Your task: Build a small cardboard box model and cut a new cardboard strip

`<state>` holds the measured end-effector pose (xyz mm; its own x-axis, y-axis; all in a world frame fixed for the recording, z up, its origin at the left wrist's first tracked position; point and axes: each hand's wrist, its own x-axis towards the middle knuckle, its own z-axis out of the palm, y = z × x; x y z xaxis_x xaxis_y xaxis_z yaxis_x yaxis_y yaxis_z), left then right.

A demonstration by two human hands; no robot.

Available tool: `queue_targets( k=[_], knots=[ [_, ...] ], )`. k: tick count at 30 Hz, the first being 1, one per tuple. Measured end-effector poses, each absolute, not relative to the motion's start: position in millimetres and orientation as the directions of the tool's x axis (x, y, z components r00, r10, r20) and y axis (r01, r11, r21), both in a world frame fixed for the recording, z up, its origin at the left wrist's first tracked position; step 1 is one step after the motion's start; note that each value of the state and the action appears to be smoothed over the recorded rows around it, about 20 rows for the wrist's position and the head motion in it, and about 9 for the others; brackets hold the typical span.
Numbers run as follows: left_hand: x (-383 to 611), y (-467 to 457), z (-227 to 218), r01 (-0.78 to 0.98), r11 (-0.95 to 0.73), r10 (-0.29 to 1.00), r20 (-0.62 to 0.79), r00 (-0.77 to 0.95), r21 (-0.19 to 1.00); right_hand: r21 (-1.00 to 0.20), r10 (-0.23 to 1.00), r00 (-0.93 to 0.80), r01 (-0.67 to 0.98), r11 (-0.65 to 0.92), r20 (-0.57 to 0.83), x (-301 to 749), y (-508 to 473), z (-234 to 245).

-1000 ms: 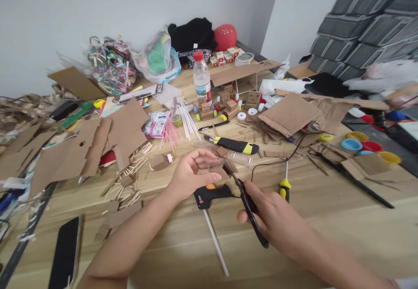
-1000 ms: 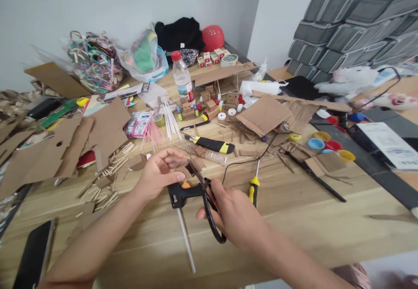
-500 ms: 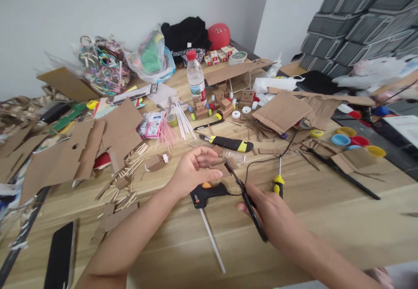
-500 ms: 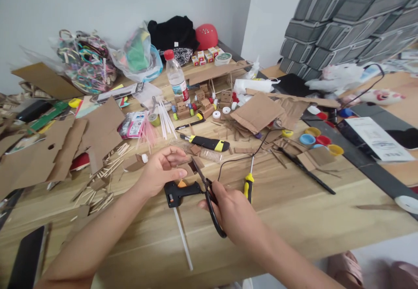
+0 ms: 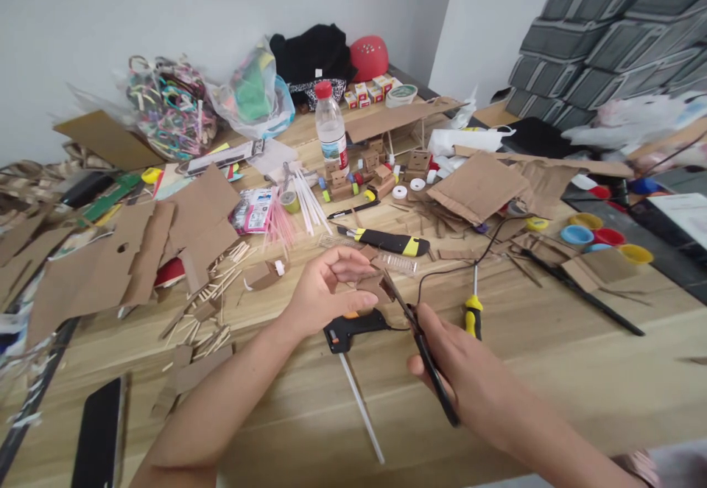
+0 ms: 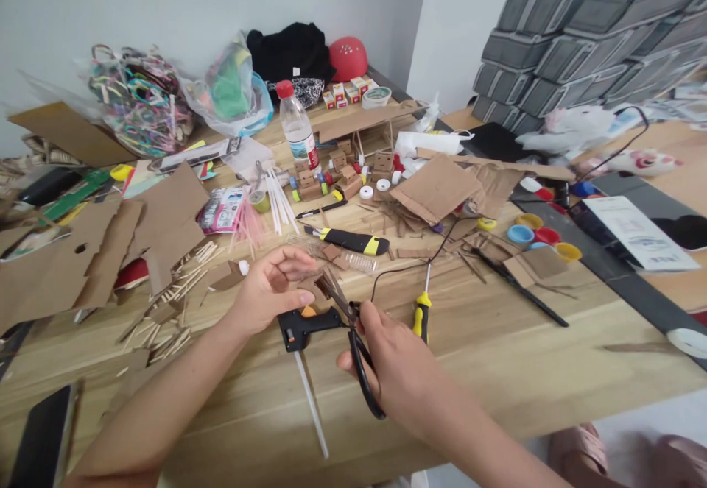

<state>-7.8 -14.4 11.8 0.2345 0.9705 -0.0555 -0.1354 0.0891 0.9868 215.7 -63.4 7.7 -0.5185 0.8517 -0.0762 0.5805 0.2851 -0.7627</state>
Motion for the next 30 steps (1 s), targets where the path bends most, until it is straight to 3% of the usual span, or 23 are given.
queue_targets(
  k=[5, 12, 20, 30],
  knots=[
    [-13.1, -15.7, 11.2, -0.136, -0.005, 0.969, 0.038, 0.245, 0.991, -0.665, 0.844, -0.537, 0.632, 0.398, -0.006, 214.2, -62.0, 7.4],
    [-15.7, -16.3, 9.5, -0.186, -0.072, 0.959, 0.12, 0.257, 0.98, -0.609, 0.838, -0.545, 0.666, 0.431, -0.003, 212.6, -59.2, 10.7],
    [-16.5, -16.1, 6.3, -0.191, -0.056, 0.956, 0.107, 0.272, 0.98, -0.508, 0.83, -0.556, 0.703, 0.499, 0.047, 212.4, -56.5, 9.4],
    [-18.7, -16.9, 5.5, -0.193, -0.054, 0.959, 0.105, 0.265, 0.98, -0.498, 0.843, -0.525, 0.704, 0.507, 0.117, 212.2, -58.8, 5.8]
  ],
)
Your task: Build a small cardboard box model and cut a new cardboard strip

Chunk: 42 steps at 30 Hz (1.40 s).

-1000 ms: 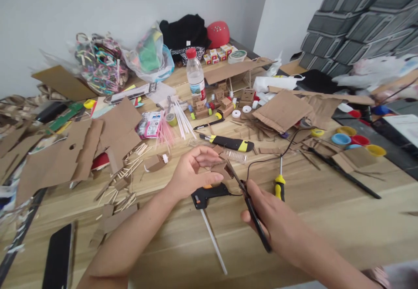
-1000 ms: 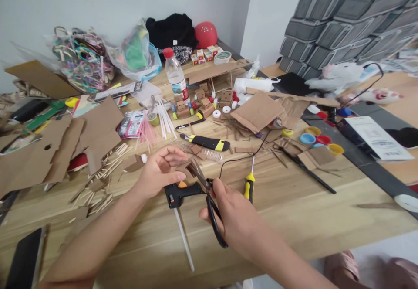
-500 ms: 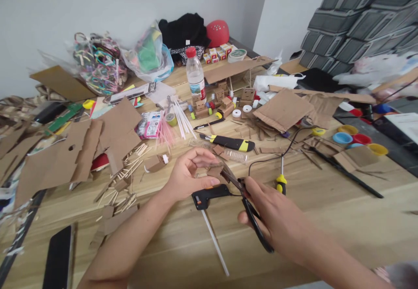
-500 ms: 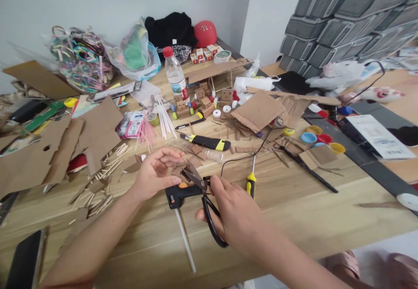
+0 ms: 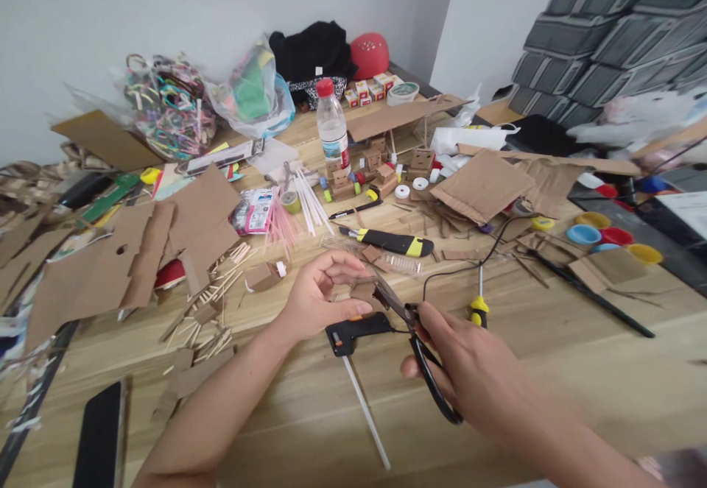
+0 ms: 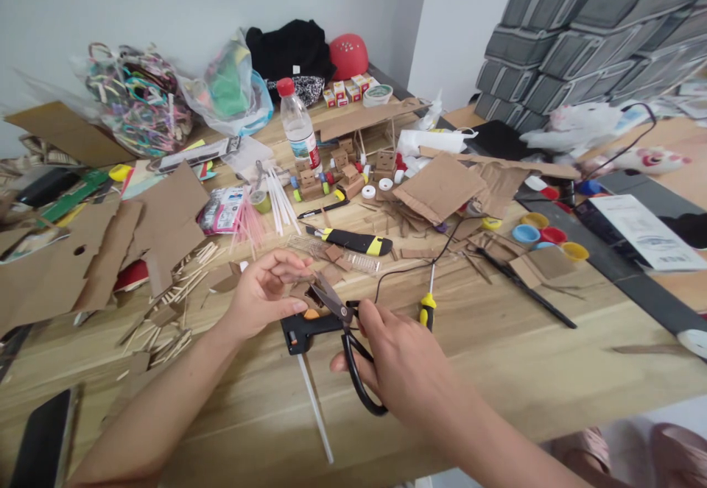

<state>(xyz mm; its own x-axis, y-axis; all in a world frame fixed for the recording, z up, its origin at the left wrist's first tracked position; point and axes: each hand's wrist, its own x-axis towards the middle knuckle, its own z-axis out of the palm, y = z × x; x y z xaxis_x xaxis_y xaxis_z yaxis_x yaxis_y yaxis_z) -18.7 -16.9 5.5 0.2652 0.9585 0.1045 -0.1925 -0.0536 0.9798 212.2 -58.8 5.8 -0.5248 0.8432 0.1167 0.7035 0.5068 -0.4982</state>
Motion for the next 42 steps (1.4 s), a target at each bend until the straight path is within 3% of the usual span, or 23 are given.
queue_targets(
  k=[15, 24, 35, 42],
  knots=[
    [-17.1, -18.5, 5.4, -0.159, -0.04, 0.962, 0.081, 0.259, 0.986, -0.557, 0.869, -0.483, 0.694, 0.456, 0.11, 213.6, -61.2, 2.6],
    [-13.8, -14.8, 4.3, -0.191, 0.048, 0.968, 0.002, 0.251, 0.98, -0.746, 0.891, -0.455, 0.596, 0.297, -0.009, 214.8, -55.1, 7.3],
    [-17.0, -16.3, 2.9, -0.147, 0.01, 0.971, 0.026, 0.237, 0.989, -0.594, 0.855, -0.518, 0.677, 0.434, 0.035, 209.7, -63.7, 9.7],
    [-19.7, -18.6, 4.5, -0.138, -0.029, 0.959, 0.067, 0.276, 0.99, -0.366, 0.824, -0.536, 0.74, 0.564, 0.185, 209.9, -62.4, 7.6]
  ],
)
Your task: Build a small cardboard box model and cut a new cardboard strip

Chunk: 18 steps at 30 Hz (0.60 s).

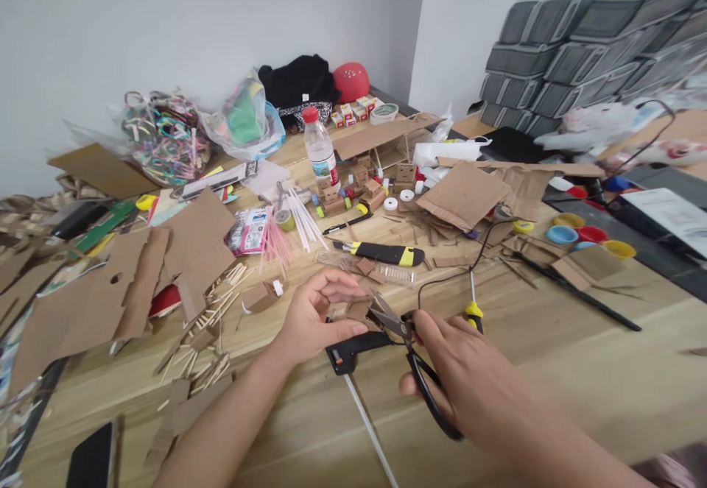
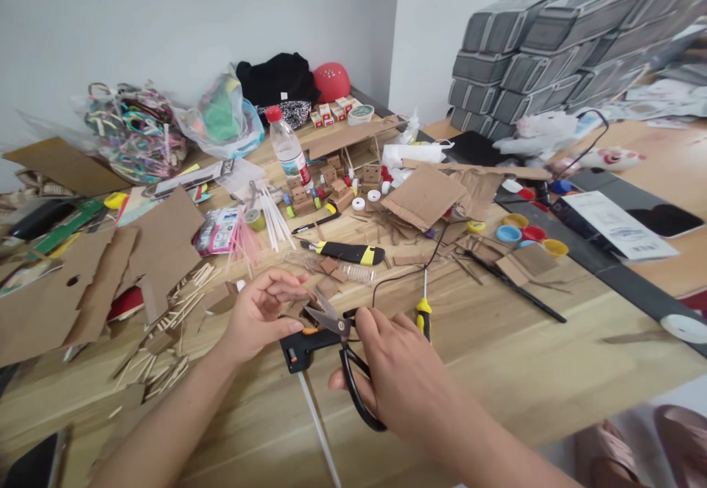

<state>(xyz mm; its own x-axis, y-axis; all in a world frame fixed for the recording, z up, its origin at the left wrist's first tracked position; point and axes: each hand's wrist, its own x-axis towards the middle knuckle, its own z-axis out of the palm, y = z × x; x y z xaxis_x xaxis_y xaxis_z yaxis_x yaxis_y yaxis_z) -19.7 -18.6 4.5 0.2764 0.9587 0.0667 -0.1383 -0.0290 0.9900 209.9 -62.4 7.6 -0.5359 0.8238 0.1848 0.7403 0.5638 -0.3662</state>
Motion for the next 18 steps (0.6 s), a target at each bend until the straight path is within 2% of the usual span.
queue_targets(
  k=[10, 18],
  knots=[
    [-23.2, -19.6, 5.8, -0.167, -0.03, 0.955, 0.077, 0.285, 0.986, -0.323, 0.807, -0.521, 0.741, 0.589, 0.279, 208.6, -61.6, 2.1],
    [-25.7, -18.4, 2.4, -0.16, -0.003, 0.956, 0.05, 0.29, 0.987, -0.473, 0.85, -0.492, 0.712, 0.519, 0.191, 206.5, -60.7, 4.7]
  ],
)
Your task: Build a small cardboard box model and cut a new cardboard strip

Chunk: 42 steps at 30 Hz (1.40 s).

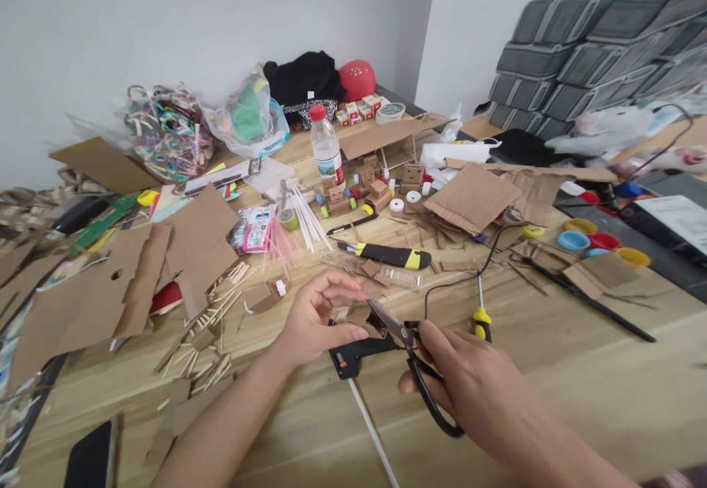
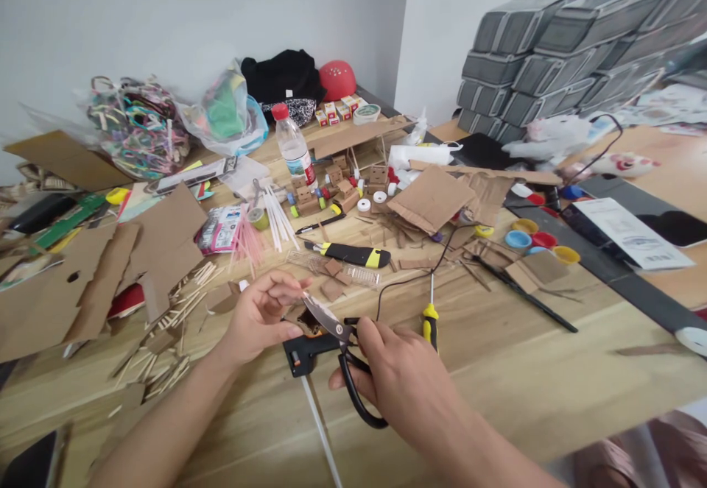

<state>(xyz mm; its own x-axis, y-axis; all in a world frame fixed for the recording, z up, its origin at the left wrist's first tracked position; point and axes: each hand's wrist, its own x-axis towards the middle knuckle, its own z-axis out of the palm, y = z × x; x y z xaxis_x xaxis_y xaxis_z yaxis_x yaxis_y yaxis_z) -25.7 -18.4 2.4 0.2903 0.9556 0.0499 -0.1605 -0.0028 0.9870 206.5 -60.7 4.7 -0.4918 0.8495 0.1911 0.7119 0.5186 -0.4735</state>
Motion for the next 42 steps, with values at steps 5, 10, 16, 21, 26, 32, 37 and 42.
queue_targets(
  k=[5, 10, 16, 21, 26, 32, 37, 42],
  knots=[
    [-26, -18, -1, -0.183, 0.028, 0.954, 0.029, 0.3, 0.983, -0.672, 0.875, -0.479, 0.625, 0.397, 0.071, 203, -59, 7],
    [-24, -18, 3, -0.322, 0.182, 0.953, -0.086, 0.292, 0.929, -0.593, 0.935, -0.352, 0.746, 0.304, 0.035, 218, -44, -4],
    [-26, -22, 12, -0.531, 0.347, 0.932, -0.221, 0.286, 0.773, -0.314, 0.958, -0.278, 0.906, 0.284, 0.064, 245, -28, -15],
    [-34, -29, 14, -0.621, 0.378, 0.925, -0.246, 0.29, 0.687, -0.213, 0.945, -0.317, 0.921, 0.326, 0.076, 245, -26, -17],
    [-50, -39, 11, -0.692, 0.358, 0.934, -0.24, 0.265, 0.627, -0.11, 0.911, -0.389, 0.908, 0.405, 0.138, 240, -20, -14],
    [-71, -49, 2, -0.756, 0.308, 0.95, -0.234, 0.208, 0.577, -0.141, 0.804, -0.526, 0.805, 0.576, 0.278, 204, -30, 5],
    [-86, -54, 3, -0.797, 0.263, 0.961, -0.218, 0.168, 0.543, -0.091, 0.654, -0.711, 0.656, 0.749, 0.259, 169, -45, -6],
    [-100, -51, 12, -0.829, 0.19, 0.968, -0.239, 0.07, 0.526, 0.091, 0.556, -0.775, 0.603, 0.792, 0.299, 159, -45, -23]
  ],
)
